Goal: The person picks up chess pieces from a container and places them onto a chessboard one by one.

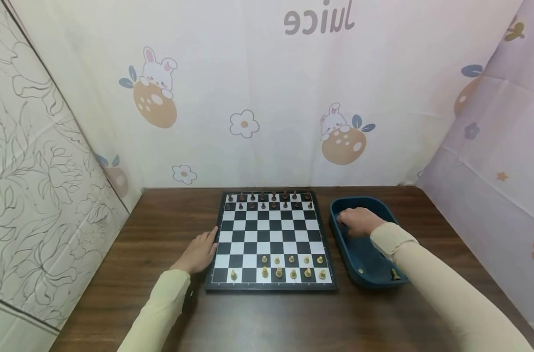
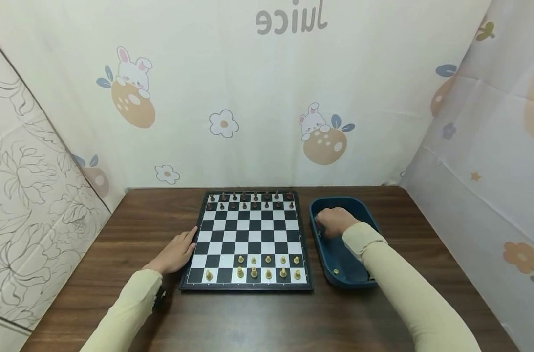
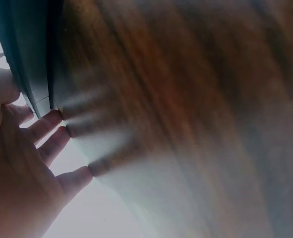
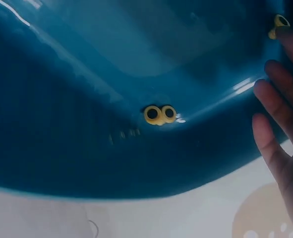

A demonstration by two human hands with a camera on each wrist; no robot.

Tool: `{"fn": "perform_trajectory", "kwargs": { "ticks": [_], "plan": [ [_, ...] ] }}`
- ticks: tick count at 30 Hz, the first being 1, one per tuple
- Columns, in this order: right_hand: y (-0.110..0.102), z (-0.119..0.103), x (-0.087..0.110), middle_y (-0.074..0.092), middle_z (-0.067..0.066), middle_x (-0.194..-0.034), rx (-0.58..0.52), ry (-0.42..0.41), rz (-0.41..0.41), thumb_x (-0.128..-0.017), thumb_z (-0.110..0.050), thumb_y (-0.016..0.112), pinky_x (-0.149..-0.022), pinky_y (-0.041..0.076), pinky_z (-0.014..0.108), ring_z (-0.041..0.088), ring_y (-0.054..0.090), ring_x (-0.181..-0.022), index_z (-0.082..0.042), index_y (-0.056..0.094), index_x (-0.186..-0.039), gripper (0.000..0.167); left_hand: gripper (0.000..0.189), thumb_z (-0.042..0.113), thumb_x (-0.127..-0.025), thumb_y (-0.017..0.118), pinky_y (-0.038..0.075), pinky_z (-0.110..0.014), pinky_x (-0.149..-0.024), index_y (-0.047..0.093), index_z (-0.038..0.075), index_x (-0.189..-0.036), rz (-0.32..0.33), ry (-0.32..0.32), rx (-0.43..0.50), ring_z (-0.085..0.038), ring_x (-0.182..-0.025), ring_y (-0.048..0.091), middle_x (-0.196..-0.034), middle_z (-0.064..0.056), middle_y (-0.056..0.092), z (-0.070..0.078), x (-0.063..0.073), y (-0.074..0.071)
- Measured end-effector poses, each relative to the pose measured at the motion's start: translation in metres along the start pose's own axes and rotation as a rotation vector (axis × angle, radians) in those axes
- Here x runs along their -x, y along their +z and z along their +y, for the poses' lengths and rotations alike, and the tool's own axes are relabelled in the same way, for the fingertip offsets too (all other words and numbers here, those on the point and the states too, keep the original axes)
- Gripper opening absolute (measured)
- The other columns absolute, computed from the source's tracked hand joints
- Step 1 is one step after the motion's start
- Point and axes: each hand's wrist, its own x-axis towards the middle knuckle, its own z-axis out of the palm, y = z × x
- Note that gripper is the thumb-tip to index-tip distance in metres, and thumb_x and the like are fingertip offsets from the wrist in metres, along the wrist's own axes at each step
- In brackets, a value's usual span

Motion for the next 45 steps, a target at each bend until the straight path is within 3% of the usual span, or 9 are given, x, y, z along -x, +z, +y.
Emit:
{"fn": "perform_trajectory", "kwargs": {
  "ticks": [5,10,18,29,37,45],
  "plan": [
    [0.011,0.005,-0.002,0.057,-0.001,-0.077,0.012,-0.006,0.011,-0.076,-0.001,0.076,-0.064,0.054,0.035,0.013,0.050,-0.066,-0.008,0.067,-0.086,0.015,0.055,0.021,-0.102,0.040,0.028,-0.052,-0.110,0.024,-0.001,-0.149,-0.003,-0.005,0.004,-0.038,-0.132,0.036,-0.143,-0.023,0.040,0.001,0.000,-0.001],
    [0.019,0.008,-0.006,0.057,-0.001,-0.076,-0.008,0.039,-0.019,-0.077,-0.005,0.077,-0.068,0.055,0.036,0.014,0.053,-0.067,-0.011,0.064,-0.083,0.016,0.055,0.021,-0.102,0.041,0.027,-0.052,-0.110,0.024,-0.001,-0.149,0.003,0.000,0.001,-0.038,-0.131,0.037,-0.142,-0.023,0.040,0.000,-0.001,0.000],
    [0.020,0.005,-0.005,0.057,-0.002,-0.074,-0.051,0.075,-0.027,-0.079,-0.003,0.075,-0.067,0.055,0.035,0.014,0.054,-0.067,-0.013,0.063,-0.079,0.015,0.054,0.020,-0.102,0.039,0.027,-0.052,-0.110,0.025,-0.002,-0.149,0.005,-0.004,-0.004,-0.038,-0.131,0.037,-0.142,-0.023,0.041,0.000,0.000,0.001],
    [0.002,0.002,0.007,0.058,-0.004,-0.077,-0.056,0.041,-0.010,-0.077,-0.012,0.077,-0.062,0.053,0.033,0.012,0.052,-0.066,-0.015,0.067,-0.077,0.011,0.055,0.021,-0.102,0.041,0.028,-0.053,-0.110,0.024,-0.001,-0.149,0.002,-0.010,0.005,-0.039,-0.131,0.036,-0.143,-0.023,0.039,0.000,0.001,0.000],
    [-0.015,-0.002,0.020,0.057,-0.006,-0.077,-0.038,-0.004,0.036,-0.076,-0.015,0.079,-0.054,0.050,0.026,0.007,0.049,-0.058,-0.015,0.070,-0.076,0.009,0.054,0.020,-0.102,0.039,0.026,-0.053,-0.111,0.023,-0.002,-0.149,-0.009,0.027,0.015,-0.039,-0.132,0.035,-0.143,-0.024,0.039,0.000,-0.002,-0.002],
    [-0.041,-0.019,0.021,0.059,-0.004,-0.078,0.024,-0.045,0.088,-0.076,-0.017,0.079,-0.052,0.049,0.025,0.006,0.046,-0.052,-0.015,0.071,-0.074,0.008,0.054,0.019,-0.102,0.039,0.026,-0.054,-0.110,0.022,-0.003,-0.149,0.003,0.050,0.028,-0.042,-0.131,0.035,-0.141,-0.027,0.039,-0.005,-0.001,0.000]
  ]
}}
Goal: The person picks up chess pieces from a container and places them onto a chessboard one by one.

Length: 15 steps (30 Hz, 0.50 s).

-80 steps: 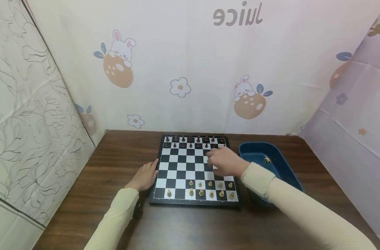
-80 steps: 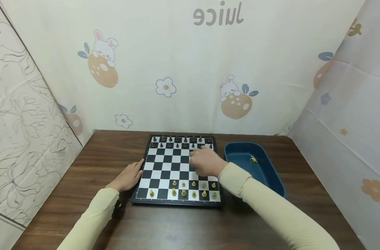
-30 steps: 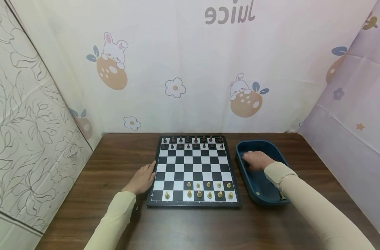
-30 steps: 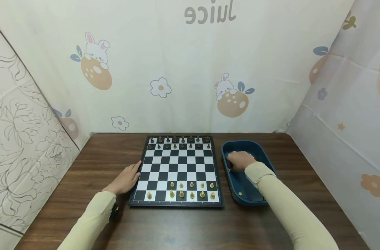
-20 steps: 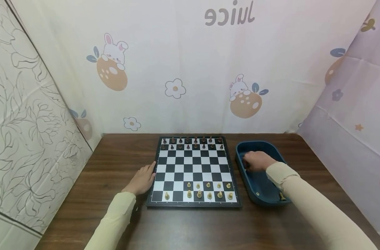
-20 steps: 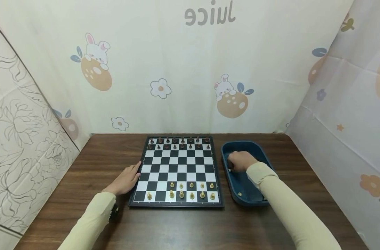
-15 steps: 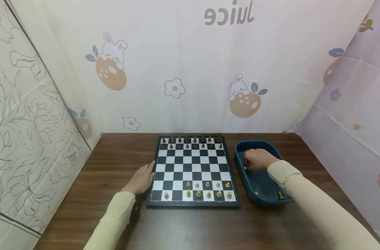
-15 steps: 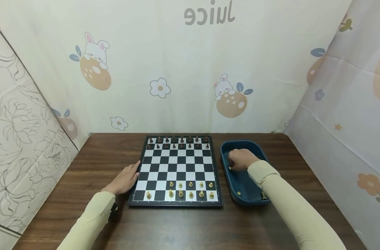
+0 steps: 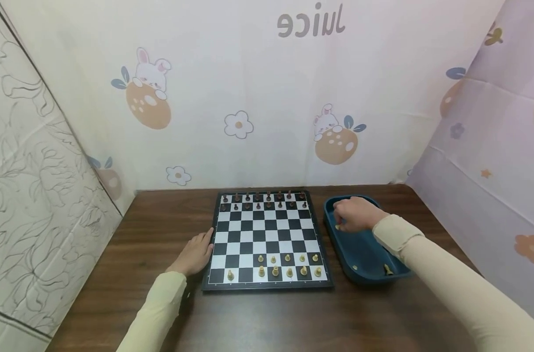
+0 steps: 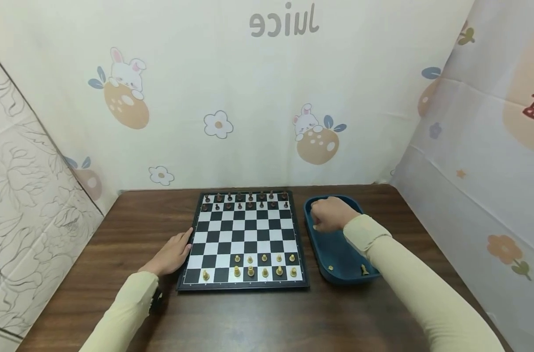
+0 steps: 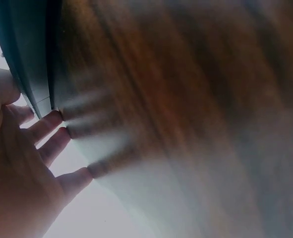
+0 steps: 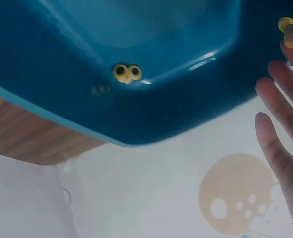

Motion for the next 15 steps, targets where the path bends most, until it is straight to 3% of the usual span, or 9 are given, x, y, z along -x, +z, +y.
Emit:
{"fn": "perform_trajectory", "kwargs": {
  "ticks": [9,15],
  "plan": [
    [-0.017,-0.014,-0.009,0.063,-0.004,-0.083,0.074,-0.020,0.023,-0.079,-0.024,0.076,-0.065,0.051,0.041,0.010,0.053,-0.064,-0.019,0.070,-0.068,0.013,0.055,0.020,-0.102,0.038,0.026,-0.054,-0.110,0.023,-0.001,-0.149,-0.005,-0.016,-0.004,-0.041,-0.132,0.035,-0.143,-0.026,0.038,-0.001,0.000,0.001],
    [-0.024,-0.027,-0.023,0.060,-0.006,-0.079,0.096,-0.040,0.021,-0.078,-0.024,0.075,-0.057,0.044,0.031,0.009,0.049,-0.062,-0.020,0.070,-0.067,0.014,0.055,0.020,-0.102,0.039,0.025,-0.054,-0.110,0.023,-0.002,-0.149,-0.002,-0.018,-0.006,-0.041,-0.131,0.035,-0.142,-0.025,0.039,-0.001,0.000,0.000]
  ]
}}
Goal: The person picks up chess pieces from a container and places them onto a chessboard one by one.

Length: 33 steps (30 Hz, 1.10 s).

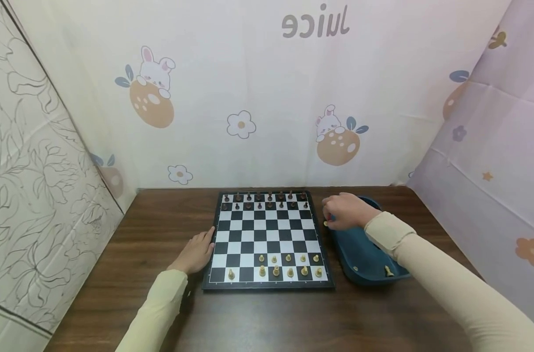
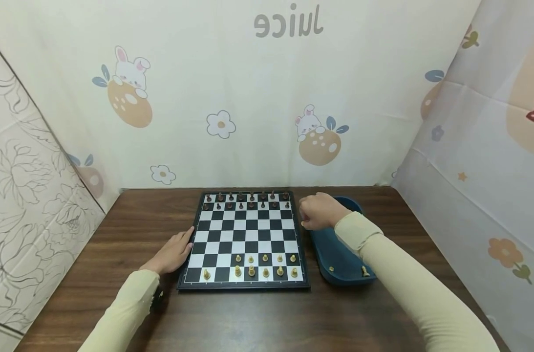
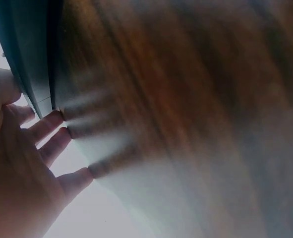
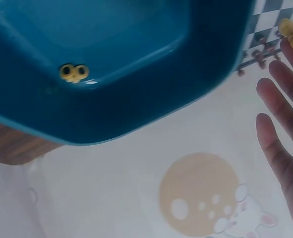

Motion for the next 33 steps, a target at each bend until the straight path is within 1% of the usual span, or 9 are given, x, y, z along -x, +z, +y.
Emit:
{"fn": "perform_trajectory", "kwargs": {
  "ticks": [4,8,14,16,21,25,29,32,33],
  "plan": [
    [-0.007,-0.013,-0.011,0.058,-0.006,-0.076,-0.004,-0.007,-0.010,-0.079,-0.025,0.075,-0.058,0.041,0.029,0.010,0.048,-0.062,-0.020,0.071,-0.067,0.014,0.055,0.021,-0.102,0.038,0.026,-0.053,-0.111,0.022,-0.001,-0.150,-0.005,0.002,-0.006,-0.040,-0.131,0.035,-0.142,-0.025,0.039,0.000,-0.001,-0.001],
    [-0.013,-0.024,-0.022,0.059,-0.006,-0.077,-0.002,-0.037,-0.006,-0.079,-0.025,0.075,-0.058,0.039,0.028,0.010,0.048,-0.063,-0.020,0.071,-0.067,0.014,0.054,0.020,-0.102,0.038,0.025,-0.054,-0.111,0.023,-0.002,-0.149,0.000,0.007,-0.008,-0.040,-0.131,0.036,-0.142,-0.025,0.039,0.000,-0.001,-0.003],
    [-0.021,-0.043,-0.040,0.061,-0.005,-0.081,0.021,-0.077,-0.017,-0.081,-0.028,0.073,-0.064,0.044,0.028,0.012,0.051,-0.069,-0.018,0.075,-0.077,0.011,0.054,0.019,-0.102,0.037,0.023,-0.056,-0.111,0.023,-0.002,-0.149,0.007,0.000,-0.011,-0.042,-0.131,0.035,-0.141,-0.026,0.039,0.000,-0.002,-0.004],
    [-0.023,-0.050,-0.046,0.062,-0.005,-0.083,0.027,-0.095,-0.014,-0.081,-0.028,0.073,-0.065,0.045,0.029,0.012,0.052,-0.071,-0.018,0.076,-0.078,0.011,0.054,0.020,-0.102,0.036,0.023,-0.056,-0.111,0.022,-0.002,-0.149,0.006,-0.003,-0.015,-0.041,-0.132,0.034,-0.142,-0.025,0.039,0.000,-0.003,-0.004],
    [-0.026,-0.069,-0.061,0.062,-0.006,-0.085,0.030,-0.166,-0.011,-0.081,-0.027,0.072,-0.069,0.048,0.031,0.010,0.054,-0.072,-0.020,0.074,-0.077,0.009,0.054,0.019,-0.102,0.037,0.022,-0.056,-0.111,0.023,-0.002,-0.149,0.010,-0.006,-0.014,-0.041,-0.132,0.035,-0.142,-0.025,0.039,-0.002,-0.004,-0.003],
    [-0.027,-0.087,-0.074,0.063,-0.007,-0.088,0.028,-0.232,-0.041,-0.082,-0.027,0.071,-0.073,0.049,0.031,0.009,0.056,-0.074,-0.020,0.075,-0.082,0.008,0.054,0.019,-0.102,0.038,0.023,-0.056,-0.111,0.024,-0.002,-0.149,0.008,-0.012,-0.013,-0.041,-0.132,0.035,-0.142,-0.025,0.040,-0.002,-0.003,-0.002],
    [-0.023,-0.109,-0.087,0.063,-0.007,-0.088,0.058,-0.315,-0.052,-0.082,-0.028,0.070,-0.075,0.049,0.031,0.009,0.058,-0.076,-0.020,0.075,-0.085,0.010,0.054,0.019,-0.102,0.038,0.023,-0.056,-0.111,0.024,-0.002,-0.149,0.008,-0.011,-0.009,-0.040,-0.131,0.036,-0.141,-0.024,0.040,-0.002,-0.001,-0.001],
    [-0.019,-0.124,-0.094,0.063,-0.007,-0.088,0.083,-0.363,-0.041,-0.082,-0.027,0.070,-0.075,0.050,0.030,0.008,0.058,-0.075,-0.020,0.075,-0.083,0.009,0.054,0.019,-0.102,0.038,0.023,-0.056,-0.111,0.024,-0.002,-0.149,0.009,-0.008,-0.007,-0.040,-0.132,0.035,-0.141,-0.024,0.040,-0.001,0.000,0.000],
    [-0.019,-0.129,-0.096,0.063,-0.007,-0.089,0.089,-0.375,-0.040,-0.082,-0.027,0.070,-0.075,0.050,0.030,0.008,0.057,-0.074,-0.019,0.074,-0.081,0.008,0.054,0.020,-0.102,0.038,0.023,-0.056,-0.111,0.024,-0.002,-0.149,0.009,-0.007,-0.007,-0.040,-0.132,0.035,-0.141,-0.024,0.040,-0.001,0.000,0.000]
  ]
}}
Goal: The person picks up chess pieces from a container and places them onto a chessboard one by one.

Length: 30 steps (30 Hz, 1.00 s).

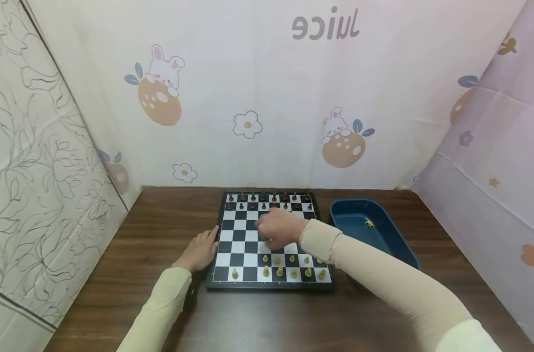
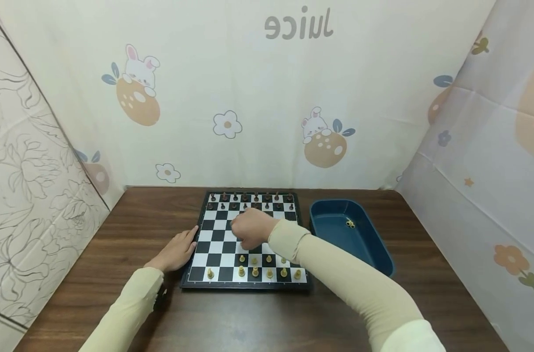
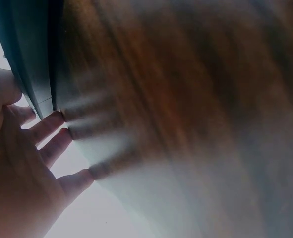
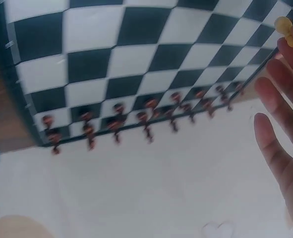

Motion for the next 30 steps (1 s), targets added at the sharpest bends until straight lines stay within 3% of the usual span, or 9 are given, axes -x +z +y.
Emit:
{"fn": "perform_trajectory", "kwargs": {
  "ticks": [6,11,16,30],
  "plan": [
    [0.005,-0.019,-0.017,0.067,-0.006,-0.097,0.021,-0.038,-0.020,-0.081,-0.025,0.071,-0.084,0.049,0.032,0.007,0.057,-0.075,-0.021,0.068,-0.068,0.014,0.054,0.021,-0.102,0.039,0.023,-0.055,-0.111,0.025,-0.001,-0.149,0.001,-0.001,-0.004,-0.039,-0.132,0.035,-0.142,-0.023,0.040,0.001,-0.001,0.001],
    [0.011,-0.029,-0.025,0.067,-0.006,-0.095,0.039,-0.043,-0.035,-0.080,-0.021,0.069,-0.080,0.049,0.031,0.009,0.057,-0.076,-0.020,0.073,-0.078,0.004,0.054,0.021,-0.102,0.039,0.022,-0.056,-0.111,0.025,0.000,-0.149,-0.001,-0.002,-0.001,-0.039,-0.132,0.035,-0.142,-0.023,0.040,0.002,-0.002,0.001],
    [0.015,-0.035,-0.032,0.068,-0.006,-0.097,0.048,-0.047,-0.034,-0.082,-0.021,0.069,-0.077,0.048,0.028,0.008,0.058,-0.078,-0.019,0.075,-0.089,0.009,0.054,0.021,-0.102,0.039,0.022,-0.056,-0.111,0.025,0.000,-0.149,0.001,-0.003,0.002,-0.039,-0.132,0.036,-0.142,-0.022,0.041,0.002,-0.003,0.002],
    [0.021,-0.043,-0.042,0.068,-0.007,-0.095,0.082,-0.067,-0.014,-0.082,-0.024,0.071,-0.083,0.050,0.028,0.007,0.060,-0.081,-0.018,0.075,-0.095,0.015,0.054,0.021,-0.102,0.039,0.022,-0.055,-0.111,0.024,0.000,-0.150,-0.007,-0.016,-0.004,-0.038,-0.132,0.035,-0.142,-0.022,0.040,0.001,-0.002,0.001]
  ]
}}
